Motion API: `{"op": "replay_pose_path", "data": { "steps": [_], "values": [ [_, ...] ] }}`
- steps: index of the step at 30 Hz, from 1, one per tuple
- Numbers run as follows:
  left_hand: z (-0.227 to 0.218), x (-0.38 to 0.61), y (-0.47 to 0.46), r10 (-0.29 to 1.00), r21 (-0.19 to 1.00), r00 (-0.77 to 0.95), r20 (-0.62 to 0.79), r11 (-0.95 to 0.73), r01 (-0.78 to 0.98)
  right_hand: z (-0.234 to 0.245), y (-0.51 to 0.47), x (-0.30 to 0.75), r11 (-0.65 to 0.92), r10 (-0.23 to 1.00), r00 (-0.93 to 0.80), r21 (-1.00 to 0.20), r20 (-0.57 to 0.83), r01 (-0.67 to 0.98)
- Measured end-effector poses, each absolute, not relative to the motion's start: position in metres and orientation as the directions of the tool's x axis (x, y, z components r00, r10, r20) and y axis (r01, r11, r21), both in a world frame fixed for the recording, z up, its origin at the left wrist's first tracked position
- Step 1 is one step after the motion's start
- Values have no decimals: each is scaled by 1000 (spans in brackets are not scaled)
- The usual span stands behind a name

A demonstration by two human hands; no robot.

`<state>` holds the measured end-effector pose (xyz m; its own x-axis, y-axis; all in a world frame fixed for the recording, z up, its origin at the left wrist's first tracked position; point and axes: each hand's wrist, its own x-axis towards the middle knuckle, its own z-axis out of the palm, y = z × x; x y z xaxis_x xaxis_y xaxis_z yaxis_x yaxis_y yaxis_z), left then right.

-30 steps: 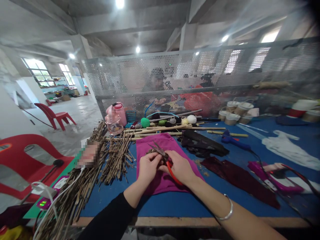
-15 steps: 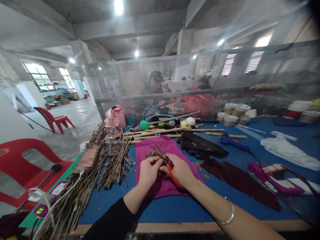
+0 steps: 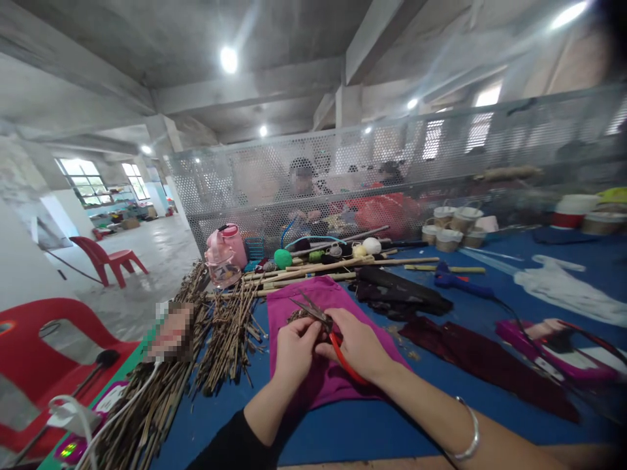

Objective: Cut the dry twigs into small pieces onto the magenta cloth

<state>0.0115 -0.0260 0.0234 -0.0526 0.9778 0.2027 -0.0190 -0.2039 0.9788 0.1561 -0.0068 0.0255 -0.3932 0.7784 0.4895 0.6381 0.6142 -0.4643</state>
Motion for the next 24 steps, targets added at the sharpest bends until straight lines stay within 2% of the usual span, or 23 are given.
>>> {"op": "replay_pose_path", "data": {
  "steps": [8, 14, 18, 21, 24],
  "values": [
    [22, 12, -25, 972, 976, -79, 219, -220, -1, 23, -3, 155, 688, 699, -433, -373, 569, 622],
    [24, 12, -28, 957, 958, -69, 283, -280, 54, 23, -6, 155, 673, 734, -424, -485, 531, 558],
    [24, 11, -28, 962, 965, -77, 260, -260, 19, 22, -5, 156, 653, 757, -431, -541, 492, 529],
    [23, 11, -26, 970, 972, -91, 225, -230, -39, 22, -5, 156, 641, 768, -439, -550, 466, 536],
    [24, 11, -25, 974, 974, -105, 202, -211, -81, 24, -6, 155, 636, 769, -416, -506, 486, 584]
  ]
}}
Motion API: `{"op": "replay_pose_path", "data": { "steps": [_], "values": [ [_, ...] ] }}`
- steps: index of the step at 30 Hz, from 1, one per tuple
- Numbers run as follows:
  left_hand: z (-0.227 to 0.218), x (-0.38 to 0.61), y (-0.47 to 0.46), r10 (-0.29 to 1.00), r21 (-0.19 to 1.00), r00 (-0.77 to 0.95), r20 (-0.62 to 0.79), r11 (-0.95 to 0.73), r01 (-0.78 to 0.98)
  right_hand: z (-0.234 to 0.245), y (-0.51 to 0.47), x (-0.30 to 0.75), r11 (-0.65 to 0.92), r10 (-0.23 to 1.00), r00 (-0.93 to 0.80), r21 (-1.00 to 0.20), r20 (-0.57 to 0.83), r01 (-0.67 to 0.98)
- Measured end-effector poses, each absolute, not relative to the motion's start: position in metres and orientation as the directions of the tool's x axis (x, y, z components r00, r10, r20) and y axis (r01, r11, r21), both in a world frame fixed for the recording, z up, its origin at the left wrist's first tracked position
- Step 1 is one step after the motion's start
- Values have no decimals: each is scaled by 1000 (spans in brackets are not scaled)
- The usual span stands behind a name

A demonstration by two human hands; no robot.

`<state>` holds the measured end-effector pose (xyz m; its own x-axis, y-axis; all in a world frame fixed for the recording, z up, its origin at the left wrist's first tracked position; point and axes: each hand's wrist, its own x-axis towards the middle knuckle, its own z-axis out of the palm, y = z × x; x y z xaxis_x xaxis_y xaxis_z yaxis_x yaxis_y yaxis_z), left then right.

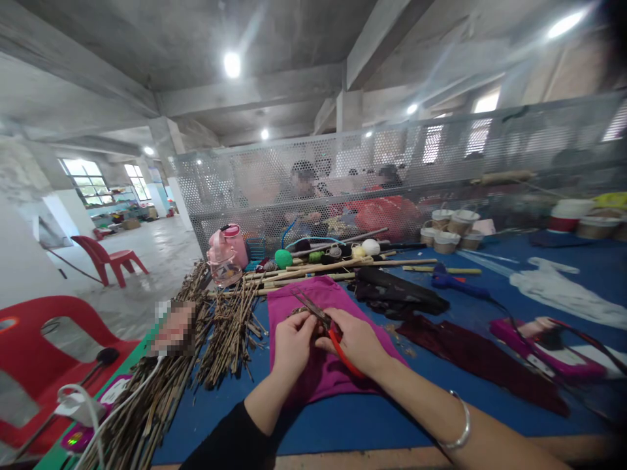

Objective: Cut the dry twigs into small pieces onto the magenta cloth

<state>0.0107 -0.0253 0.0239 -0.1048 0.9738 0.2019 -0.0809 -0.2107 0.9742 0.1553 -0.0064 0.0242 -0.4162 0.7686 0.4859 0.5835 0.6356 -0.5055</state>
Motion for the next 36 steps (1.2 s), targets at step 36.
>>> {"op": "replay_pose_path", "data": {
  "steps": [36],
  "values": [
    [23, 14, -24, 990, 957, -103, 97, -121, -265, 28, -7, 155, 610, 787, -397, -499, 473, 616]
  ]
}}
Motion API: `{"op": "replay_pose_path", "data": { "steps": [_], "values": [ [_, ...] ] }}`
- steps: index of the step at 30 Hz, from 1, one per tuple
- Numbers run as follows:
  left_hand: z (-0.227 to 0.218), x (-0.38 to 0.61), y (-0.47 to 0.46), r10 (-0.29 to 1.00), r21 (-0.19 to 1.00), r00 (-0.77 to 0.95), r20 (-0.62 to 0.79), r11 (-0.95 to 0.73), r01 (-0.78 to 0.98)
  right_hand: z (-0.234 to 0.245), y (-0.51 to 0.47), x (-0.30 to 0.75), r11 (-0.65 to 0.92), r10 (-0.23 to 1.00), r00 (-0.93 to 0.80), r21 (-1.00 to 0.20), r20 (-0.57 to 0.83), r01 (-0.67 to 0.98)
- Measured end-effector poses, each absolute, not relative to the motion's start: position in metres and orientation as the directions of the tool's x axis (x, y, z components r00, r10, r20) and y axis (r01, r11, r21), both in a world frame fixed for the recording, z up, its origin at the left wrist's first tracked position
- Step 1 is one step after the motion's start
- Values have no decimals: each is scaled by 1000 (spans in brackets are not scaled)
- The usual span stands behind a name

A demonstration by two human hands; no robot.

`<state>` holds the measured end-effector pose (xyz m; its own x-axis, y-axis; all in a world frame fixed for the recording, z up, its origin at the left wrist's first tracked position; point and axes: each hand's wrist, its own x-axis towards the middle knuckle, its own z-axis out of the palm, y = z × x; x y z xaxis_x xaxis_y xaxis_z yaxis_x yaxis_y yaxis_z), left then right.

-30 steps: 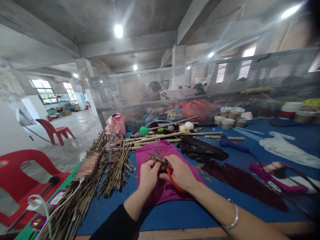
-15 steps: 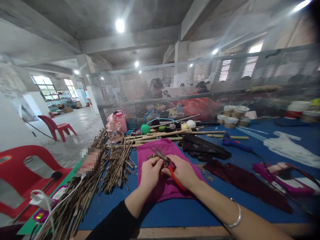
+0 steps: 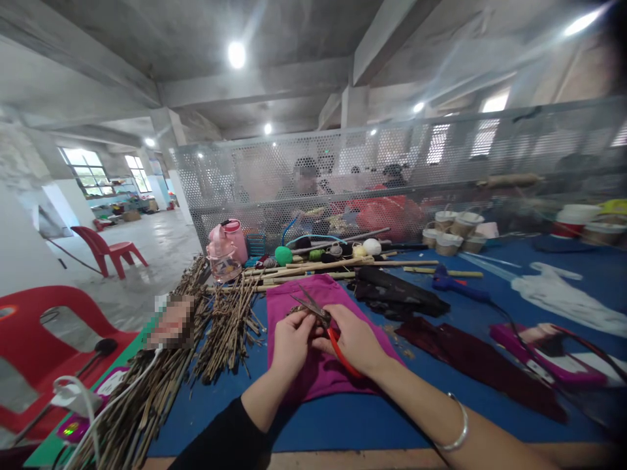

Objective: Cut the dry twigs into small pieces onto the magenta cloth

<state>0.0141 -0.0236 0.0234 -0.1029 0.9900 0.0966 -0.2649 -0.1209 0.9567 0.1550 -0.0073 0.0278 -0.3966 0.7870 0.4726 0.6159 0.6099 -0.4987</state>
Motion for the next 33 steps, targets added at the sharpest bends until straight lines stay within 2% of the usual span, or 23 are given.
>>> {"op": "replay_pose_path", "data": {
  "steps": [6, 15, 24, 27, 33],
  "values": [
    [26, 15, -26, 991, 968, -85, 107, -123, -216, 27, -7, 155, 619, 781, -412, -501, 469, 605],
    [25, 16, -25, 988, 962, -142, 57, -93, -258, 23, -3, 157, 611, 789, -383, -542, 481, 577],
    [29, 15, -24, 990, 937, -139, -7, -42, -347, 22, -3, 156, 577, 816, -401, -577, 415, 578],
    [24, 14, -21, 989, 918, -151, -8, -53, -392, 26, -6, 155, 560, 826, -372, -547, 423, 622],
    [21, 14, -23, 994, 948, -88, 59, -83, -306, 31, -10, 152, 604, 783, -379, -457, 493, 653]
  ]
}}
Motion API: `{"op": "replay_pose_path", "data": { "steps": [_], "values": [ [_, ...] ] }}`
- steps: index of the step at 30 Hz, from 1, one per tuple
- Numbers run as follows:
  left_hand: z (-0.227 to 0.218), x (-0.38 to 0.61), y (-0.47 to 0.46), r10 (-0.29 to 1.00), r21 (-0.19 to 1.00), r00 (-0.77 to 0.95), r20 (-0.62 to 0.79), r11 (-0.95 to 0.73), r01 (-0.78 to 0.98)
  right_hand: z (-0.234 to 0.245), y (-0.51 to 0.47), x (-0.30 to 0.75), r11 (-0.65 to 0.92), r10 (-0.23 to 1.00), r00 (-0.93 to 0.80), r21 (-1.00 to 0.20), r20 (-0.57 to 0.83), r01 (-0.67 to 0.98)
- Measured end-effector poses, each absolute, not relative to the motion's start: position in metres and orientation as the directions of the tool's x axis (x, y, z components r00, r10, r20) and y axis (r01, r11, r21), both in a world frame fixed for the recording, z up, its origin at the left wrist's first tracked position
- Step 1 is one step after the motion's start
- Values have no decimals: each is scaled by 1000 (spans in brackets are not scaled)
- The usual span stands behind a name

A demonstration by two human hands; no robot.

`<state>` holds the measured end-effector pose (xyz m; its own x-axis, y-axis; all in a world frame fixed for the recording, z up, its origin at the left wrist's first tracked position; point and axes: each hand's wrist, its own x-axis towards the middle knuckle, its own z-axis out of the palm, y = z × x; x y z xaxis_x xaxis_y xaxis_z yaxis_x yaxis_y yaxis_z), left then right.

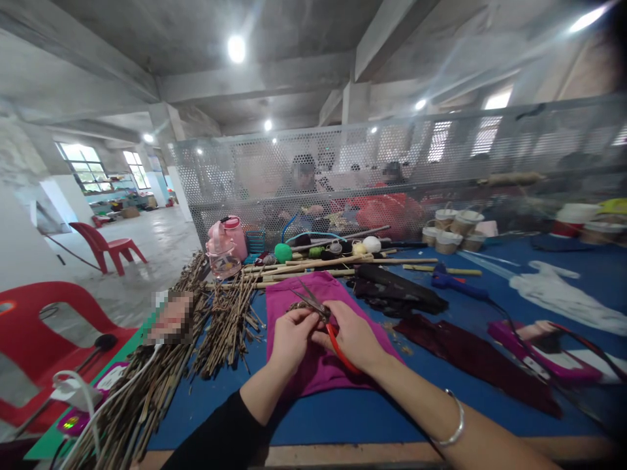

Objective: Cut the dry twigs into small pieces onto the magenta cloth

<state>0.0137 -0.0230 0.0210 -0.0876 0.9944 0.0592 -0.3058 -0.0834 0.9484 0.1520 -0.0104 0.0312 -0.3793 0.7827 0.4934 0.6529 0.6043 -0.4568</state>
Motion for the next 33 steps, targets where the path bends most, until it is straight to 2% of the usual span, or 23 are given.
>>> {"op": "replay_pose_path", "data": {
  "steps": [7, 11, 17, 22, 28, 30, 33],
  "values": [
    [27, 16, -27, 993, 944, -97, 68, -95, -315, 30, -8, 151, 663, 718, -402, -380, 568, 645],
    [26, 17, -26, 993, 942, -87, 82, -105, -318, 28, -7, 152, 678, 703, -407, -377, 583, 632],
    [27, 18, -28, 994, 940, -49, 94, -105, -325, 28, -7, 151, 678, 712, -406, -408, 573, 612],
    [30, 17, -30, 991, 948, -60, 123, -135, -288, 26, -7, 152, 658, 749, -406, -517, 524, 548],
    [32, 17, -29, 996, 924, -81, 42, -69, -376, 25, -8, 154, 630, 776, -425, -596, 467, 497],
    [31, 16, -27, 995, 915, -95, 26, -61, -398, 27, -9, 154, 614, 789, -423, -596, 445, 518],
    [30, 15, -25, 989, 925, -149, 16, -72, -373, 28, -9, 154, 607, 793, -402, -530, 458, 593]
  ]
}}
